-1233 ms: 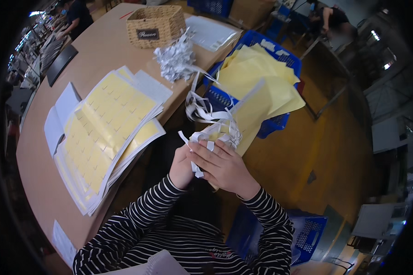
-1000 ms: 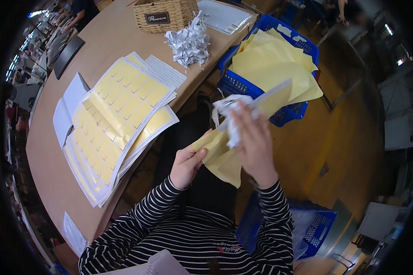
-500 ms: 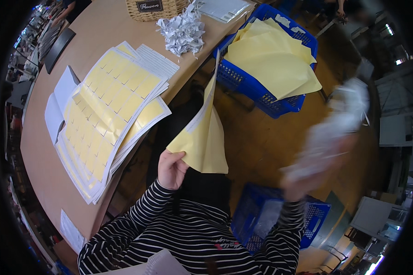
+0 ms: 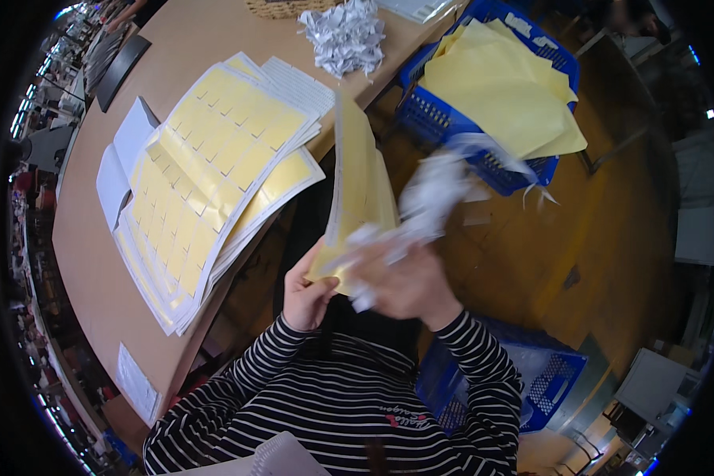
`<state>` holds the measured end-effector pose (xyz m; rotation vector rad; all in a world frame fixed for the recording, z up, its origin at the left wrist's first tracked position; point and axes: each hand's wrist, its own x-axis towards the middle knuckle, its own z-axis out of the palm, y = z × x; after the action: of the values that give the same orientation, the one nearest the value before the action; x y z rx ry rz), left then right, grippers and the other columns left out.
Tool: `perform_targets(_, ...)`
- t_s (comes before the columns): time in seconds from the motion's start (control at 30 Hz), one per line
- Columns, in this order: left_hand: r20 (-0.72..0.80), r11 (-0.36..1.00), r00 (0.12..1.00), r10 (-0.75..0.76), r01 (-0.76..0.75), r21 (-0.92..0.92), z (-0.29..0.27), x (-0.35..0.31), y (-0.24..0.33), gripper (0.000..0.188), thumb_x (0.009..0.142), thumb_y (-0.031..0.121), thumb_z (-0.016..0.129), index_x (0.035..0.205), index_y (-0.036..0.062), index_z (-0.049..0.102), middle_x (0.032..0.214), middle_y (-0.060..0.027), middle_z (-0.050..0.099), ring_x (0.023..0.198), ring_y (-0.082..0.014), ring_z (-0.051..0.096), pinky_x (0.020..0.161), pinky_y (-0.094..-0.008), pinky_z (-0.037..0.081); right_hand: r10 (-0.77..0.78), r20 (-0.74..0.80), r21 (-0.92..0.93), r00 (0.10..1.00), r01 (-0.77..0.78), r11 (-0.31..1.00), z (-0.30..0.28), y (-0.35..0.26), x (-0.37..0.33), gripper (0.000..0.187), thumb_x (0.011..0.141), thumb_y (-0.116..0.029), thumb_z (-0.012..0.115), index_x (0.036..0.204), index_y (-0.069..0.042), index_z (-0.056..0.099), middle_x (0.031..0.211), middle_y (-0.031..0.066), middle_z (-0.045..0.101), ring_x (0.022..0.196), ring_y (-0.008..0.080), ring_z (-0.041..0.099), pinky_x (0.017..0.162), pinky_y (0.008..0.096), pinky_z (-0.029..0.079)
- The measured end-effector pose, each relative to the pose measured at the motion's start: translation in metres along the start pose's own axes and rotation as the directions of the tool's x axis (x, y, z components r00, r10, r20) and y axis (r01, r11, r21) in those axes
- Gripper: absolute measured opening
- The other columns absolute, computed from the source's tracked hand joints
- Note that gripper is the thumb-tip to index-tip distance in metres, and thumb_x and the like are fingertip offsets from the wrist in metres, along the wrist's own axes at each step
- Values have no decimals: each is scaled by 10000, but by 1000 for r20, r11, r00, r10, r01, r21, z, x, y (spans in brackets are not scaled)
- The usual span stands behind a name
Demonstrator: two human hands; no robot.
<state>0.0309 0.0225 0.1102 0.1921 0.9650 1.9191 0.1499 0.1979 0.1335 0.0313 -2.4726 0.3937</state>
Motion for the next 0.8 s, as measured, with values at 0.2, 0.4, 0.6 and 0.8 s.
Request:
perform_targets(0.2, 230, 805, 962, -148, -18, 593, 3, -3, 13, 596, 866, -90, 563, 1437, 10, 422, 1197, -60, 645, 1049, -63, 558, 947, -212, 412, 336, 240, 8, 911, -348, 937, 19, 19, 7, 565, 851, -147, 563, 1408, -108, 481, 1491, 76, 426, 1361, 270, 410, 1119, 529, 256)
perform_targets(0.4, 155, 903, 974, -167, 88, 421, 15, -5, 11, 728, 825, -144, 531, 1495, 66, 342, 1279, -39, 593, 1100, -65, 513, 970, -214, 391, 570, -193, 64, 798, -570, 819, -10, 19, 15, 558, 943, -150, 353, 1483, -11, 324, 1565, 187, 260, 1476, 356, 153, 1176, 526, -6)
perform_targets(0.6, 215, 906, 953, -215, 112, 408, 4, -2, -14, 696, 818, -148, 563, 1463, 53, 397, 1186, -17, 604, 941, -35, 529, 816, -198, 454, 449, 269, 8, 852, -469, 883, 20, -26, 8, 631, 928, -239, 465, 1515, -86, 293, 1587, 145, 217, 1469, 355, 171, 1175, 518, 52)
perform_targets(0.8, 154, 928, 918, -365, 345, 140, 11, -9, -3, 712, 834, -161, 498, 1495, 38, 326, 1334, -41, 539, 942, -20, 526, 790, -148, 415, 667, -19, 115, 745, -661, 742, 42, 32, 24, 627, 964, -149, 388, 1538, -48, 156, 1604, 177, 116, 1458, 423, 138, 1170, 527, 55)
